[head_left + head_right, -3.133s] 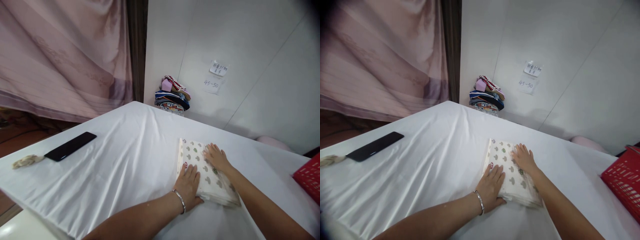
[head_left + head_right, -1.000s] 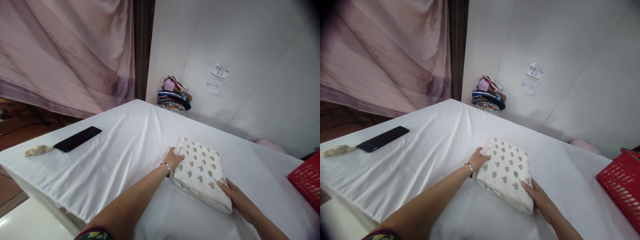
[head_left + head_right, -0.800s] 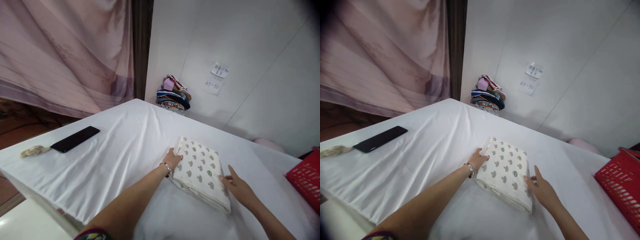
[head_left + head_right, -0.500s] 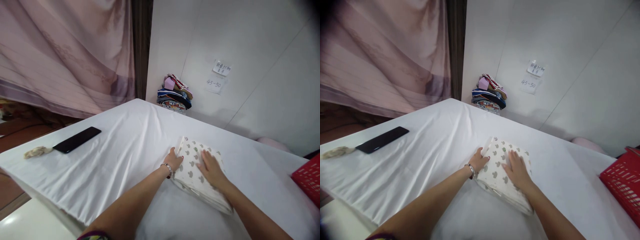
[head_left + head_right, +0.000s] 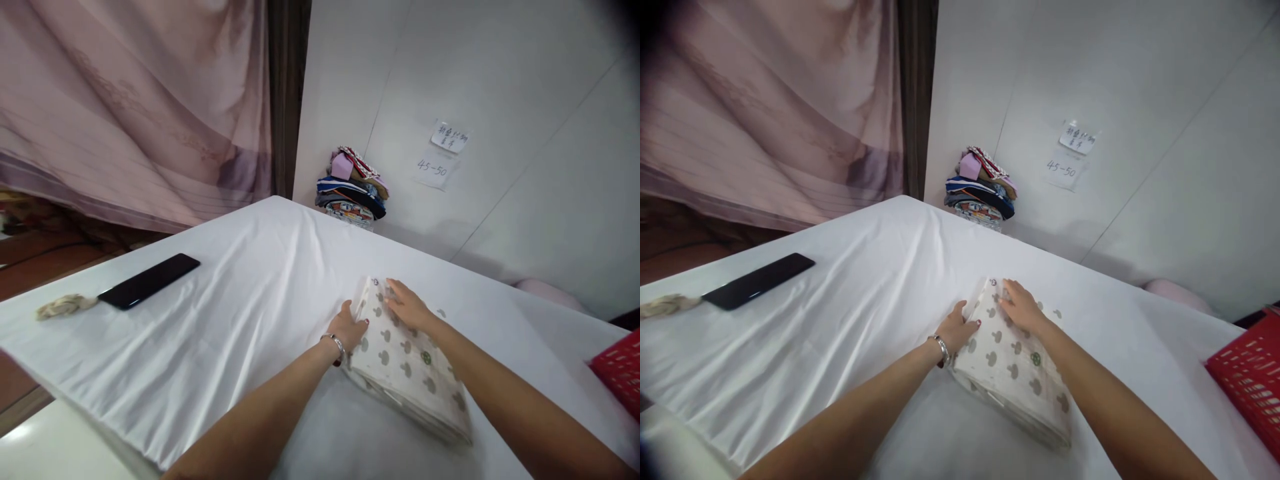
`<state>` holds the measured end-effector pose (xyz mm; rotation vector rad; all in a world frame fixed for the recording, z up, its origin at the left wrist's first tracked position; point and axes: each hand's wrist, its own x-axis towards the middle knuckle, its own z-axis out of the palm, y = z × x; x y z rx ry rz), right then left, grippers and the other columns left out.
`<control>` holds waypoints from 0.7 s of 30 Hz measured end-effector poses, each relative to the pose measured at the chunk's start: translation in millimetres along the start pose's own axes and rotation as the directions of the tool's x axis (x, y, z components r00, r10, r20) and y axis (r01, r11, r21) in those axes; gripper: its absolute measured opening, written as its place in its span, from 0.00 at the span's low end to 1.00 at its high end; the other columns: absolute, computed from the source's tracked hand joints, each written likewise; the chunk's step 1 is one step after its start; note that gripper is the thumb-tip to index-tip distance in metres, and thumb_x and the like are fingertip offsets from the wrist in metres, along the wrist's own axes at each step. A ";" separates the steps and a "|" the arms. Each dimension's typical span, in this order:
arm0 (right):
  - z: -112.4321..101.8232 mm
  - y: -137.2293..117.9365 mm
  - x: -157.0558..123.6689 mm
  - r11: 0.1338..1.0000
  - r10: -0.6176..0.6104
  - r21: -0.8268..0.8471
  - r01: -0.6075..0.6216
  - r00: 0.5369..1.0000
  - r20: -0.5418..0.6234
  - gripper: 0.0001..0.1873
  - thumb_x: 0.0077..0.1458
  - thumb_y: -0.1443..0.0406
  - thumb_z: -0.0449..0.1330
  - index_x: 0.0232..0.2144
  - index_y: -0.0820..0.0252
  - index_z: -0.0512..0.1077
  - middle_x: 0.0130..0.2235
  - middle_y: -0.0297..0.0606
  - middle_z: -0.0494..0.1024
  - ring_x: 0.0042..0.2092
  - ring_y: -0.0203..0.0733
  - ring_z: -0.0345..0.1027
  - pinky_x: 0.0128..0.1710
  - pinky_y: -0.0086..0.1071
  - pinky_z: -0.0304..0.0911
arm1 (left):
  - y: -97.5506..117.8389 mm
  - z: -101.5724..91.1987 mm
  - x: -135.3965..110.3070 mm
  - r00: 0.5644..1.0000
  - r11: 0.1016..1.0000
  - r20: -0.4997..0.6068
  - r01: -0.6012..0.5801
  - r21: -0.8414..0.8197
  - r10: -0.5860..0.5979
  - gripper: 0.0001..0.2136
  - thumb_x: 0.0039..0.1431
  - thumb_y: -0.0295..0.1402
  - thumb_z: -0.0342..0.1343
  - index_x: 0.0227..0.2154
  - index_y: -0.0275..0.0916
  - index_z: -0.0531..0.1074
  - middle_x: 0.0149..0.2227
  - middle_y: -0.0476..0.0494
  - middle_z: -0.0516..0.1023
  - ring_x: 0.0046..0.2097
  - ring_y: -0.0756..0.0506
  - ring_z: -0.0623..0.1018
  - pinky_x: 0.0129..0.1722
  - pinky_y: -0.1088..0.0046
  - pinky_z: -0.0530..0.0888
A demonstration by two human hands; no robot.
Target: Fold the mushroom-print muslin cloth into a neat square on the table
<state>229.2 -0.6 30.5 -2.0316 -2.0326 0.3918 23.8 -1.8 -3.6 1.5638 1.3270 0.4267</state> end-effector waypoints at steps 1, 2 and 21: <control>-3.9 -1.6 12.7 0.998 0.029 0.056 -0.032 0.998 0.063 0.34 0.54 0.56 0.51 0.61 0.58 0.50 0.63 0.42 0.51 0.63 0.49 0.44 0.60 0.44 0.43 | 0.0 -0.2 -0.4 1.000 1.000 0.001 0.001 0.000 -0.001 0.34 0.51 0.40 0.52 0.60 0.36 0.48 0.43 0.38 0.74 0.46 0.40 0.73 0.43 0.69 0.67; -8.1 -2.3 24.4 0.992 0.054 0.108 -0.069 0.989 0.137 0.36 0.52 0.56 0.53 0.61 0.58 0.50 0.63 0.43 0.51 0.62 0.50 0.46 0.60 0.44 0.44 | 0.1 -0.4 -0.7 1.000 1.000 0.003 0.005 -0.004 -0.005 0.34 0.51 0.40 0.52 0.60 0.36 0.49 0.43 0.39 0.74 0.46 0.40 0.73 0.43 0.69 0.67; -38.7 7.4 105.4 0.842 -0.004 0.340 -0.418 0.626 0.780 0.25 0.30 0.64 0.69 0.37 0.59 0.71 0.38 0.40 0.78 0.38 0.46 0.73 0.39 0.37 0.68 | 3.3 -5.2 -2.3 0.998 0.998 0.042 0.055 -0.023 -0.054 0.37 0.48 0.41 0.54 0.60 0.33 0.50 0.41 0.39 0.74 0.44 0.41 0.74 0.42 0.70 0.68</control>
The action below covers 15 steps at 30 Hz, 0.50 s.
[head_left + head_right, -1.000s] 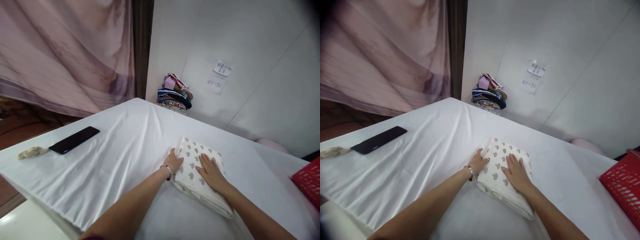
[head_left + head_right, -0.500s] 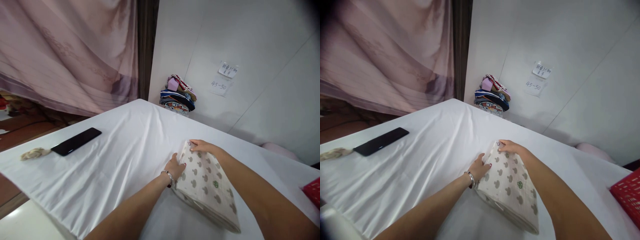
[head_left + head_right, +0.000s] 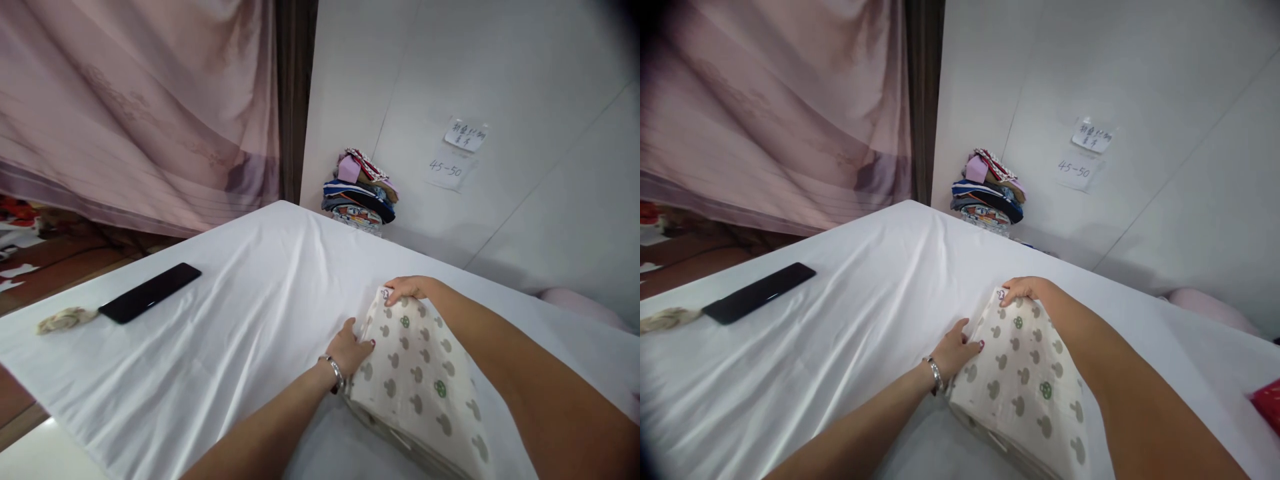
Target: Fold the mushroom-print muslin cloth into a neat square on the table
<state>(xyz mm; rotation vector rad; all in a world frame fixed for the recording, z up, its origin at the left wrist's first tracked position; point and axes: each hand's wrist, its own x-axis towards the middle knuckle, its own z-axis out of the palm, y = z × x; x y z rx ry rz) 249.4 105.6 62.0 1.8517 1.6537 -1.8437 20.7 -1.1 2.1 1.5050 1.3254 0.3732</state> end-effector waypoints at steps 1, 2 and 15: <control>-1.5 -1.4 -4.7 1.000 -0.006 0.016 0.006 1.000 0.005 0.25 0.30 0.64 0.69 0.36 0.59 0.71 0.38 0.40 0.78 0.38 0.46 0.73 0.39 0.36 0.68 | -2.4 -1.0 0.9 1.000 1.000 0.022 -0.007 -0.022 0.007 0.39 0.47 0.42 0.55 0.60 0.33 0.49 0.42 0.39 0.73 0.44 0.42 0.74 0.42 0.70 0.69; -3.3 -3.2 -10.4 1.000 -0.022 0.018 0.022 1.000 -0.004 0.24 0.30 0.64 0.69 0.35 0.59 0.71 0.38 0.39 0.78 0.38 0.45 0.73 0.39 0.36 0.68 | -5.1 -2.1 1.4 0.999 0.999 0.044 -0.012 -0.048 0.014 0.41 0.45 0.42 0.57 0.60 0.33 0.49 0.43 0.39 0.73 0.44 0.42 0.74 0.41 0.70 0.69; -26.0 -37.6 -155.9 0.847 -0.530 -0.285 0.448 0.676 -0.513 0.22 0.35 0.63 0.66 0.37 0.61 0.71 0.37 0.36 0.76 0.41 0.44 0.69 0.43 0.35 0.64 | 111.8 -91.1 -31.0 0.882 0.772 -0.112 -0.330 0.544 0.457 0.11 0.45 0.38 0.55 0.32 0.40 0.72 0.32 0.47 0.75 0.35 0.44 0.74 0.33 0.74 0.67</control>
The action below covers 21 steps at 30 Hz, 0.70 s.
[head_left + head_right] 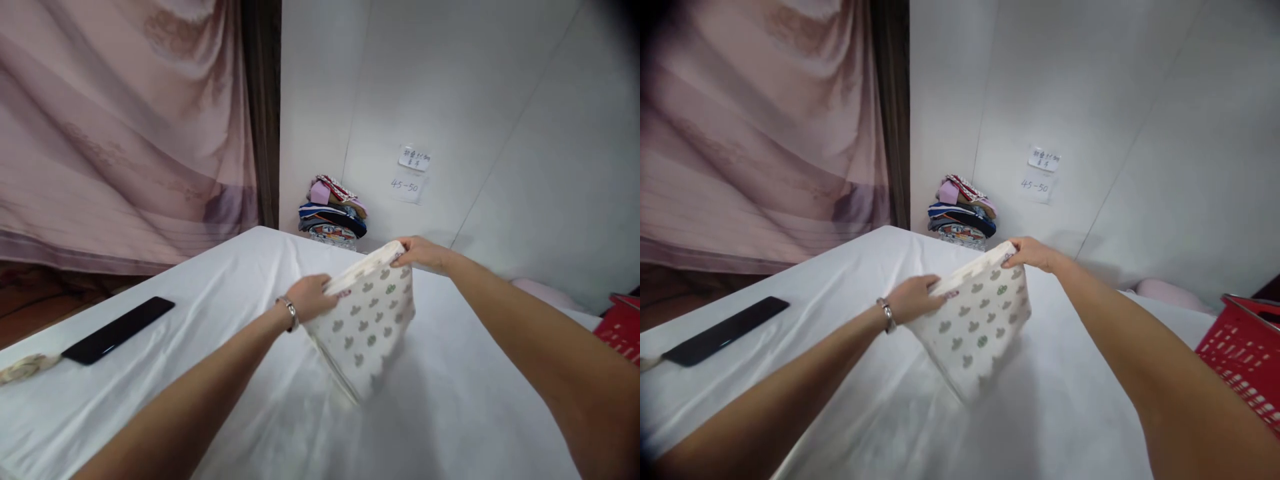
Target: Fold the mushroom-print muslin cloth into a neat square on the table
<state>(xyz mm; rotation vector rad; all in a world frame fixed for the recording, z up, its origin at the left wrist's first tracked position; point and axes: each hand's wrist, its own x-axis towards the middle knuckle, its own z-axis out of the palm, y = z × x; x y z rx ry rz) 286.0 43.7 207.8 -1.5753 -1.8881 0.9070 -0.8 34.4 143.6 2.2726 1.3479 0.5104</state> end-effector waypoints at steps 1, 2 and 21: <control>-6.4 -7.4 -7.4 0.998 -0.061 -0.024 0.059 0.994 -0.093 0.22 0.36 0.62 0.66 0.37 0.61 0.71 0.36 0.36 0.76 0.41 0.43 0.69 0.42 0.35 0.64 | 9.9 -16.9 3.7 0.994 0.993 -0.077 -0.063 0.101 0.071 0.11 0.46 0.36 0.54 0.35 0.41 0.71 0.34 0.47 0.74 0.37 0.44 0.73 0.35 0.73 0.66; -10.6 -13.2 -15.3 0.991 -0.124 -0.062 0.115 0.975 -0.184 0.21 0.37 0.61 0.65 0.37 0.61 0.70 0.36 0.35 0.75 0.40 0.43 0.68 0.41 0.35 0.64 | 18.6 -30.2 5.5 0.979 0.975 -0.151 -0.106 0.198 0.137 0.12 0.47 0.35 0.53 0.37 0.42 0.70 0.36 0.47 0.74 0.39 0.43 0.73 0.37 0.72 0.66; 167.9 157.9 -151.0 0.896 -0.241 -0.419 0.144 0.952 -0.189 0.20 0.55 0.63 0.48 0.50 0.56 0.65 0.53 0.40 0.68 0.57 0.46 0.57 0.57 0.45 0.52 | -41.7 125.7 -84.4 0.906 0.820 0.096 -0.415 0.393 0.413 0.19 0.50 0.21 0.48 0.46 0.39 0.65 0.44 0.40 0.70 0.47 0.41 0.67 0.46 0.61 0.63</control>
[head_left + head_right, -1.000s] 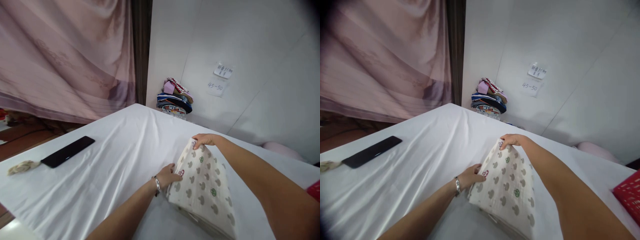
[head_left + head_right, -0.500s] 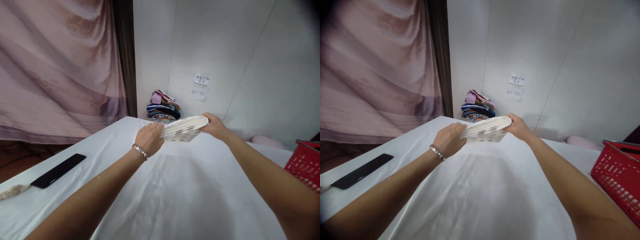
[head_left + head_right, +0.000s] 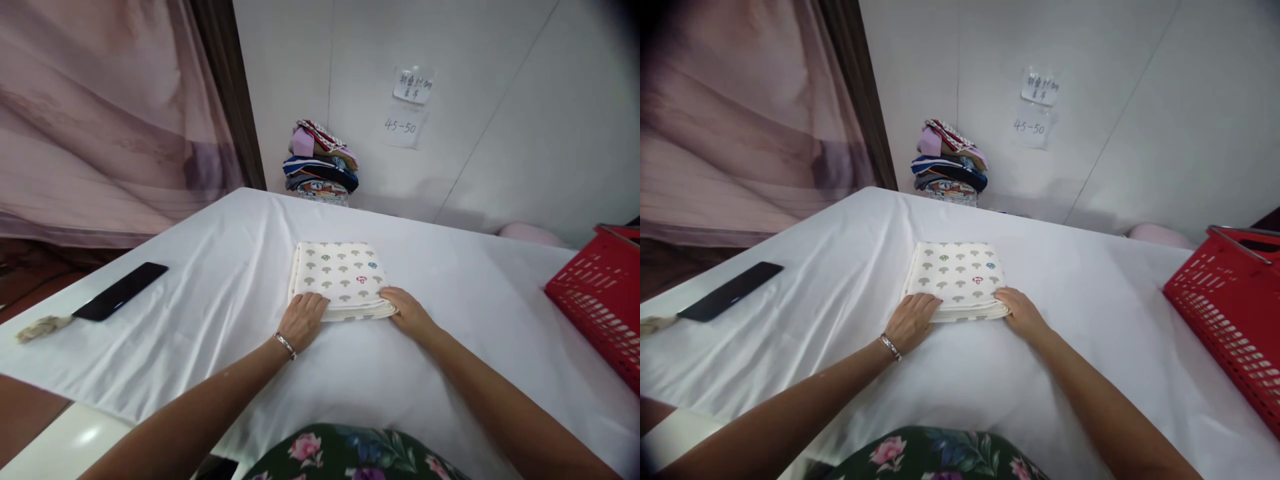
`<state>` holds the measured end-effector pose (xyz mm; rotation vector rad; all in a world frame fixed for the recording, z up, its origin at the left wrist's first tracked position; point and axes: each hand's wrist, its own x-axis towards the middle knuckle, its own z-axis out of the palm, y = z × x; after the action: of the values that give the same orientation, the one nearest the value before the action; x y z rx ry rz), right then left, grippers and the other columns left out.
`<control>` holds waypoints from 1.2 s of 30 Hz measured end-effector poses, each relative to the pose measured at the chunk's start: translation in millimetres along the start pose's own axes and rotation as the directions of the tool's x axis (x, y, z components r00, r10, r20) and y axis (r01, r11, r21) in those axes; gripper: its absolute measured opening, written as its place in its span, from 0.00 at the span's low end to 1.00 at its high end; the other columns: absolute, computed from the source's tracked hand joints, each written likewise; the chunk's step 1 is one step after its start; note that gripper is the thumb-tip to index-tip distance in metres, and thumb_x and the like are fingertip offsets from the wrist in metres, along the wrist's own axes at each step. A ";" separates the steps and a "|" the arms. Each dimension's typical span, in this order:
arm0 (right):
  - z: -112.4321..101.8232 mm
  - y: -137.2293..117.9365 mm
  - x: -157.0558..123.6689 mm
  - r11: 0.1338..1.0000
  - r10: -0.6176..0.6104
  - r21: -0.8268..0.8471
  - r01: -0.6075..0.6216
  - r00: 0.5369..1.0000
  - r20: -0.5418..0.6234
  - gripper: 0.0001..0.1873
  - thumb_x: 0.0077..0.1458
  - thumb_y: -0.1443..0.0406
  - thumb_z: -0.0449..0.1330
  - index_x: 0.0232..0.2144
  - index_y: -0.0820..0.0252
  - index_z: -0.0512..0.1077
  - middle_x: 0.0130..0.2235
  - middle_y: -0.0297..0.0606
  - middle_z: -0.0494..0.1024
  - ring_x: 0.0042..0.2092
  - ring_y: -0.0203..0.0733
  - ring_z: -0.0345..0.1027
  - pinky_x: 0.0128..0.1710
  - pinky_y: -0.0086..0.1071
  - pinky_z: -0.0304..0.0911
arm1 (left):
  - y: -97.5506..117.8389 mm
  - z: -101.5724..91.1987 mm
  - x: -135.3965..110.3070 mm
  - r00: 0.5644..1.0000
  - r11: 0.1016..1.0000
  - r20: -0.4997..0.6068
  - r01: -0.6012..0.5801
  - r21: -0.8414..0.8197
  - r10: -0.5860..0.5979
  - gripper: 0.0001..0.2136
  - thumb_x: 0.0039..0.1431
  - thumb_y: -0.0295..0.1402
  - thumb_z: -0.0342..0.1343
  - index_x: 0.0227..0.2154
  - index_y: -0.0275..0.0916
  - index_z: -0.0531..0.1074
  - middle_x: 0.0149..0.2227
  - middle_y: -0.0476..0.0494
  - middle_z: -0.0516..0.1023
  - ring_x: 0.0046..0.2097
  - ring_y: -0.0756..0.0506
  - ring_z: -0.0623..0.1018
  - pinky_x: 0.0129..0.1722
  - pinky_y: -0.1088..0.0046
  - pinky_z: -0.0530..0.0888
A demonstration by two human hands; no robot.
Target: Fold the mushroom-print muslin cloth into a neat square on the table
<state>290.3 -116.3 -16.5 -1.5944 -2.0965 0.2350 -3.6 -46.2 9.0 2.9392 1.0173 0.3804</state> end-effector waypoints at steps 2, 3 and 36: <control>-3.4 -1.6 -3.0 1.000 0.013 0.027 -0.013 1.000 0.008 0.22 0.54 0.66 0.47 0.52 0.54 0.64 0.55 0.38 0.66 0.58 0.45 0.55 0.58 0.46 0.50 | -2.5 -1.9 -2.9 0.999 1.000 -0.026 -0.020 -0.006 0.020 0.20 0.51 0.22 0.48 0.48 0.39 0.64 0.46 0.40 0.69 0.48 0.41 0.67 0.48 0.61 0.63; -4.8 -2.5 -5.0 0.998 0.023 0.050 -0.023 1.000 0.007 0.24 0.53 0.67 0.47 0.53 0.53 0.63 0.56 0.37 0.65 0.59 0.44 0.53 0.59 0.46 0.49 | -4.1 -2.5 -5.0 0.999 0.999 -0.041 -0.032 -0.018 0.031 0.20 0.51 0.23 0.48 0.49 0.39 0.64 0.46 0.40 0.69 0.49 0.41 0.67 0.48 0.62 0.62; -0.8 -42.1 -7.5 0.921 0.222 -0.308 -0.238 0.971 -0.086 0.17 0.56 0.67 0.47 0.48 0.56 0.65 0.47 0.41 0.66 0.46 0.44 0.61 0.35 0.32 0.61 | -18.3 0.8 -1.3 0.974 0.986 -0.224 -0.067 -0.152 0.031 0.11 0.61 0.33 0.46 0.43 0.41 0.70 0.38 0.44 0.74 0.41 0.45 0.72 0.41 0.65 0.66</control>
<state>256.1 -136.2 -0.2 -2.0160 -1.9812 -0.0702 -15.5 -32.5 6.3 2.8290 0.8856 0.7672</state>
